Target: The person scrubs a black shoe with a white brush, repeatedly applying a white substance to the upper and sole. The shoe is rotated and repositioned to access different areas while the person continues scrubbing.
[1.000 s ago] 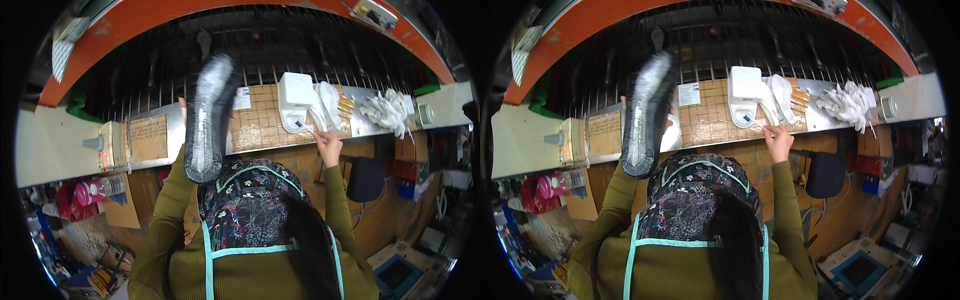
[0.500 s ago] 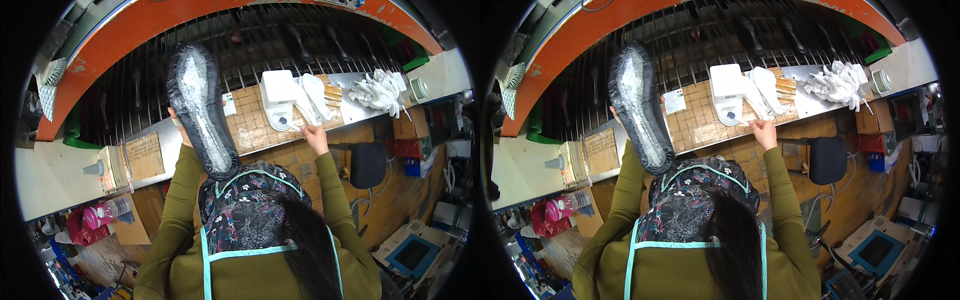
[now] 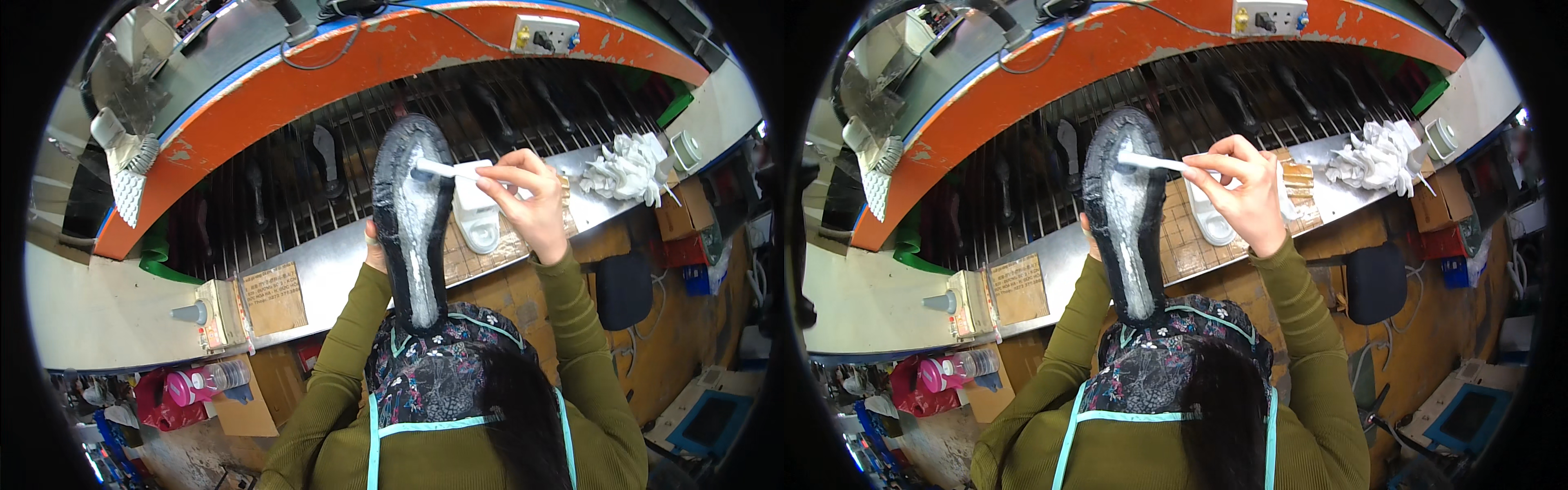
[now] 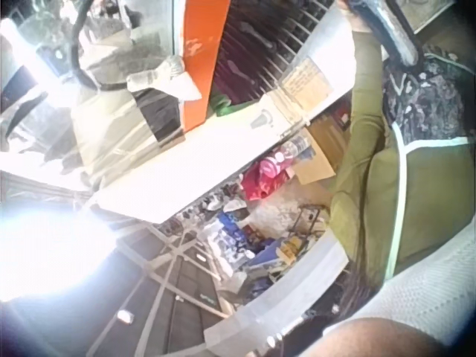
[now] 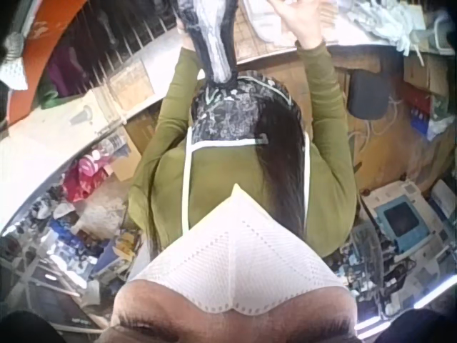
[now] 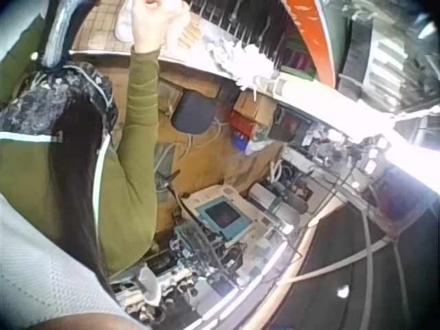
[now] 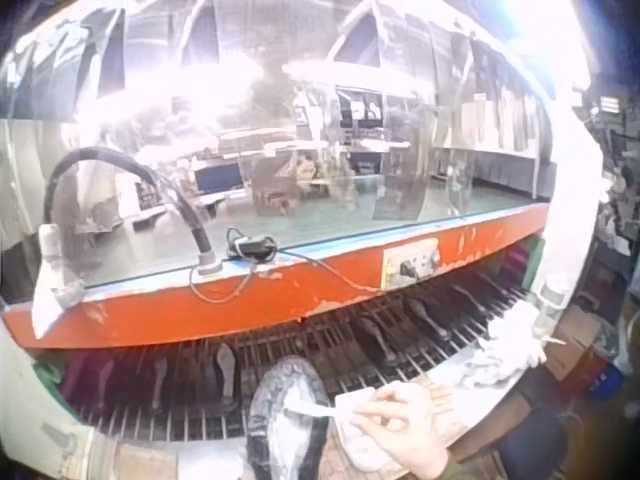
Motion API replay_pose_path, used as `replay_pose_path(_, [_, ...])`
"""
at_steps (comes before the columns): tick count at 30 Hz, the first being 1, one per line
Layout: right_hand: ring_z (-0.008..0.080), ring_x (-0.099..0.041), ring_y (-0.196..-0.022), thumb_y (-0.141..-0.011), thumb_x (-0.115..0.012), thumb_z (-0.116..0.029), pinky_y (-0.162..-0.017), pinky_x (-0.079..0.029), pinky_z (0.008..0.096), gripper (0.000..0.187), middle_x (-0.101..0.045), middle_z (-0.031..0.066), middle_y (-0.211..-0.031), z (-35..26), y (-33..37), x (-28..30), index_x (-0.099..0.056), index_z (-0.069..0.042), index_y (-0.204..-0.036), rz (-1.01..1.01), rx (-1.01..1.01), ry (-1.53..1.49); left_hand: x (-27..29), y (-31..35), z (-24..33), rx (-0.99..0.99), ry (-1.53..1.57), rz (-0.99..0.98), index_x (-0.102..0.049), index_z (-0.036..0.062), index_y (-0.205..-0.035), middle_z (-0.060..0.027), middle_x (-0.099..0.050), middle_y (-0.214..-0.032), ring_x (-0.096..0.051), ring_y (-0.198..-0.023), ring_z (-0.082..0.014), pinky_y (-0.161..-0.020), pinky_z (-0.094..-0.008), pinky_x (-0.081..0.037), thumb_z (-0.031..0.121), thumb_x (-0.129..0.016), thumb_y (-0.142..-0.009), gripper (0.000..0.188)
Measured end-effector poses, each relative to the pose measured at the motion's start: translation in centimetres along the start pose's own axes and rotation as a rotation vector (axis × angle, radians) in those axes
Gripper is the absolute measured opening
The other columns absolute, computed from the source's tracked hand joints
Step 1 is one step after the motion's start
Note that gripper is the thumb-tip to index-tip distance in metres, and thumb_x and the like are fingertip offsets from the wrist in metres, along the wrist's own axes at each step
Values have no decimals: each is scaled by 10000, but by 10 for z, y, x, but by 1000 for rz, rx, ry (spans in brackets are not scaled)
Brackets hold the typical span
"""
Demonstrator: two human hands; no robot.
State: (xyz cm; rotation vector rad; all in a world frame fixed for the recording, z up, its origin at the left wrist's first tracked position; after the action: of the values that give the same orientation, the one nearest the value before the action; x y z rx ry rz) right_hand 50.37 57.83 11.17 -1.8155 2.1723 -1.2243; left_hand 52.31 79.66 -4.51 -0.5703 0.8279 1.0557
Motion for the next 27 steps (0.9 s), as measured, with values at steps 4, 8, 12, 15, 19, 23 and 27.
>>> replay_pose_path(4, [97,-518,-665,-748,-784,-182,-736,-282,314,181,-600,-5,-853,1,-8,-11,-754,-148,-924,236,222,424,-23,7,8,29,-30,-29,-420,37,-1376,-142,-554,-1277,-568,-1140,-263,-994,-396,-480,738,-749,-547,1134])
replay_pose_path(8, [107,-519,-722,-705,-799,-191,-754,-243,338,236,-591,-18,-852,-17,34,-20,-749,-191,-936,232,472,562,-9,15,11,-2,16,-11,-403,46,-1391,-139,-532,-1305,-545,-1168,-262,-1021,-399,-456,740,-738,-563,1131])
replay_pose_path(12, [109,-522,-716,-707,-799,-203,-750,-244,335,242,-591,-2,-840,-24,58,-18,-750,-173,-943,78,384,402,2,18,10,-60,148,-25,-379,42,-1408,-134,-501,-1347,-525,-1196,-266,-1035,-402,-438,720,-733,-597,1115])
replay_pose_path(15, [108,-512,-691,-736,-781,-211,-739,-241,335,204,-588,-4,-848,-22,20,-16,-746,-160,-931,165,332,435,10,26,7,-61,93,-13,-382,27,-1401,-142,-515,-1331,-540,-1180,-263,-1008,-397,-465,713,-752,-575,1136])
replay_pose_path(19, [112,-499,-650,-744,-776,-213,-723,-235,341,179,-572,-23,-870,-38,-9,-20,-738,-168,-913,302,379,527,-32,38,21,-58,-66,-3,-404,20,-1385,-156,-520,-1320,-554,-1162,-266,-996,-395,-477,724,-754,-559,1140])
replay_pose_path(23, [94,-491,-652,-712,-789,-235,-710,-242,335,193,-576,-35,-864,-59,30,-23,-738,-183,-890,37,483,399,-27,41,23,-72,-5,18,-382,11,-1393,-165,-514,-1319,-550,-1168,-274,-1008,-401,-470,733,-734,-578,1144])
replay_pose_path(27, [100,-482,-634,-739,-773,-246,-707,-248,334,161,-575,-43,-859,-50,-2,-20,-734,-176,-879,71,451,381,-8,35,18,-47,48,-101,-360,13,-1406,-177,-498,-1334,-556,-1165,-280,-988,-400,-487,717,-722,-617,1118])
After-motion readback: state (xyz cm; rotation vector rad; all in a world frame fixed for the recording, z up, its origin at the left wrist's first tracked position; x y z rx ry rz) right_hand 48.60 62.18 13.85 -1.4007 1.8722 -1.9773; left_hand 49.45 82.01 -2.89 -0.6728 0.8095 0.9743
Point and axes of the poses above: each hand's wrist, its own y-axis away from the middle knuckle, its own x-axis out of the back of the hand, z = x × y, the point moved 2 cm from there along -y, towards the middle knuckle
